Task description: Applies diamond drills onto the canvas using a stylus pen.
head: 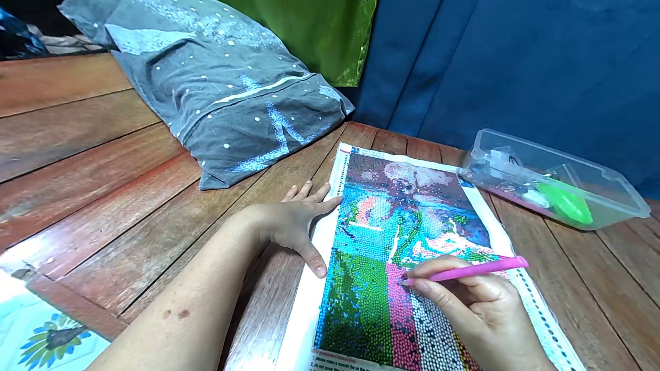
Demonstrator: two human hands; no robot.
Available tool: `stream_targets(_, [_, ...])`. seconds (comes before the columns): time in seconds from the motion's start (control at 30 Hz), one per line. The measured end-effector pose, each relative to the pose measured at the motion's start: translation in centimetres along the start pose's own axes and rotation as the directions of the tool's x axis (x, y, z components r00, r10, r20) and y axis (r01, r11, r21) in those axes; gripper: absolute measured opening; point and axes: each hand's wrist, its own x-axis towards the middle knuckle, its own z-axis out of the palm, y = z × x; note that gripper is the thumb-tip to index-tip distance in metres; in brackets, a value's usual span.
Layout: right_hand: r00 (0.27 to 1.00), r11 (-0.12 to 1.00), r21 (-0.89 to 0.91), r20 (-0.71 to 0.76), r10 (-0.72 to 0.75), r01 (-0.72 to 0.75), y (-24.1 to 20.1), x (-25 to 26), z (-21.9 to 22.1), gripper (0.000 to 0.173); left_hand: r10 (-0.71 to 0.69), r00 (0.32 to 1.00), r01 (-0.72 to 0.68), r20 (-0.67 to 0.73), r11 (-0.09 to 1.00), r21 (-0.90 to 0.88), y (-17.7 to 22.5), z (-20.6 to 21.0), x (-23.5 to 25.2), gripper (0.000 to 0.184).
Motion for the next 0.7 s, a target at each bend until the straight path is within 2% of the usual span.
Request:
stream_targets(0.27, [0.99,0.988,-0.098,0.082,-0.113,0.121,0.31,0.18,-0.2,0.016,-0.009,1.0,0.009,0.008,1.0,-0.004,0.06,-0.14,-0.01,0.128])
stream_targets(0.37, [0.996,0.997,-0.042,0.067,-0.055,0.058,0.34,0.29,-0.34,0.016,-0.019,1.0,0.019,0.01,1.0,-0.005,-0.02,-0.16,0.07,0.129])
stream_targets(0.5, [0.989,0.983,0.125,-0.03,0.143,-0.138,-0.41,0.6,-0.74,0.008,-0.009,1.0,0.009,0.014,1.0,-0.011,-0.14,-0.11,0.15,0.13])
stream_targets(0.7, [0.988,0.98,0.133,-0.035,0.152,-0.146,-0.38,0.45,-0.45,0.008,-0.003,1.0,0.003,0.019,1.0,0.0,-0.02,-0.16,0.09,0.129])
